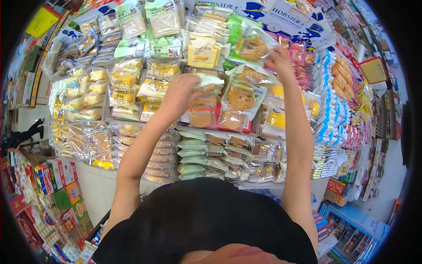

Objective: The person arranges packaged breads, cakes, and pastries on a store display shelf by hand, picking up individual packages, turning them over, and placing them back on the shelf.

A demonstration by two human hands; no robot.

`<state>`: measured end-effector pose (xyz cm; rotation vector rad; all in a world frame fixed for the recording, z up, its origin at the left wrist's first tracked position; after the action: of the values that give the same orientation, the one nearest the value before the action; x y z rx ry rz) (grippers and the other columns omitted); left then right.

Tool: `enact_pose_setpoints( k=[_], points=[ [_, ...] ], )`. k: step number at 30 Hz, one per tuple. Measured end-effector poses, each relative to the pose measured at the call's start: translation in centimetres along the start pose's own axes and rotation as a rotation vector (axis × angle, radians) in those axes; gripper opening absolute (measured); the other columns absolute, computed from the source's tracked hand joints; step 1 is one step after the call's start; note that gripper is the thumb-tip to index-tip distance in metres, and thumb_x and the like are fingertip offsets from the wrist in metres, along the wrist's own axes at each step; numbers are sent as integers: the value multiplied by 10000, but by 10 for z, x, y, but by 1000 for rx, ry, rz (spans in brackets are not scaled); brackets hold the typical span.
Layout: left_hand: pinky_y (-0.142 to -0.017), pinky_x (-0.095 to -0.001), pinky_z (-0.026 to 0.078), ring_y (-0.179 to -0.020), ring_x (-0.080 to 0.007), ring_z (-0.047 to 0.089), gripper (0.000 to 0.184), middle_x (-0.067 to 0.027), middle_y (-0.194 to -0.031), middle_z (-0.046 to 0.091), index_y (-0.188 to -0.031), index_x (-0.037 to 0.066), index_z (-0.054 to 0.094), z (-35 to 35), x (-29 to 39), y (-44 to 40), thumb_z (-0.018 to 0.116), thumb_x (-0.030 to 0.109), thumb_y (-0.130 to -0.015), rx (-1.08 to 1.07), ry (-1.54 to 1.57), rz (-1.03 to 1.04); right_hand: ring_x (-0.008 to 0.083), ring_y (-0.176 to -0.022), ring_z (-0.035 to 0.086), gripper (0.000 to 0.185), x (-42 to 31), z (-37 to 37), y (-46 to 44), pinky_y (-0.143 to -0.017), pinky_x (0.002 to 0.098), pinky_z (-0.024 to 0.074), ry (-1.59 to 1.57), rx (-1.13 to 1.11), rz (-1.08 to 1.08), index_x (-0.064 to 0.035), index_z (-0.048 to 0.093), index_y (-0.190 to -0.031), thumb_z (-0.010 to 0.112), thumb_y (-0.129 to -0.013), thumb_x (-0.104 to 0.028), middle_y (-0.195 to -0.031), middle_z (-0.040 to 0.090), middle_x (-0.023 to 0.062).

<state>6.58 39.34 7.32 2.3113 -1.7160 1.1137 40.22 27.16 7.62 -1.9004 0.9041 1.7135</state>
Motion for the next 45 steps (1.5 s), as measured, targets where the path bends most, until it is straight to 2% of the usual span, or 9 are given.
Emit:
enact_pose_setpoints(
  k=[5,11,13,17,25,28,31,41,45],
  points=[
    [-933,-414,403,-1094,-337,505,347,-136,-1111,571,-1051,38,526,-1,0,3,682,54,-742,1,5,-8,151,-784,565,215,2,21,-16,-689,311,544,92,17,24,0,541,-1044,561,-895,-155,-866,559,70],
    [-921,-420,408,-1086,-345,504,335,-137,-1105,569,-1030,43,514,-2,-1,5,680,49,-739,21,9,11,228,-869,595,159,-11,-15,-11,-806,383,523,-384,100,6,-12,484,-1022,516,-911,-121,-910,560,99],
    [-918,-422,409,-1084,-347,504,334,-137,-1103,568,-1025,44,512,-1,-3,4,680,48,-737,27,11,10,263,-960,579,176,-1,-36,-15,-861,419,499,-423,23,-17,-24,459,-1054,509,-918,-123,-957,552,102],
    [-915,-421,410,-1074,-349,507,344,-139,-1097,567,-1034,45,514,1,-4,5,683,46,-734,33,10,14,260,-1027,537,183,1,-53,8,-862,421,492,-560,247,68,-50,476,-1093,512,-931,-128,-1032,544,94],
    [-910,-419,412,-1062,-350,510,345,-143,-1083,567,-1040,41,517,2,-5,2,683,50,-738,25,14,15,217,-933,587,164,22,-100,23,-826,344,514,-733,-63,55,-40,524,-1078,501,-940,-125,-1019,601,93],
    [-894,-411,420,-1050,-343,512,343,-138,-1067,568,-1044,37,516,2,-6,3,683,61,-745,16,2,19,201,-903,598,178,-1,-81,52,-804,315,521,-686,23,54,-34,517,-1093,497,-941,-125,-1030,606,92],
    [-891,-409,421,-1049,-339,513,337,-137,-1068,568,-1046,38,517,2,-7,3,681,70,-753,18,8,8,185,-901,605,148,-15,-67,76,-810,308,525,-590,-87,28,-27,562,-1028,503,-939,-129,-1004,628,81],
    [-892,-403,422,-1048,-335,512,330,-140,-1068,566,-1068,35,518,4,-14,4,665,100,-780,18,-15,4,123,-876,584,163,-5,-48,132,-755,276,506,-276,-54,149,-81,552,-1075,499,-946,-164,-1025,611,27],
    [-879,-394,428,-1031,-322,521,318,-133,-1045,574,-1061,36,525,4,-14,2,664,103,-784,55,-25,13,99,-823,563,114,6,-17,157,-713,274,509,-20,-50,213,-57,558,-954,525,-932,-165,-891,590,12]
  ],
)
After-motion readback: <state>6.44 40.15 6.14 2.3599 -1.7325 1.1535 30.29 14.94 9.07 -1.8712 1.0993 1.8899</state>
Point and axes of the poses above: each hand's wrist, its own y-axis away from the middle knuckle, its own z-axis out of the palm, x = y × z, the point moved 2 cm from there along -y, towards the middle knuckle
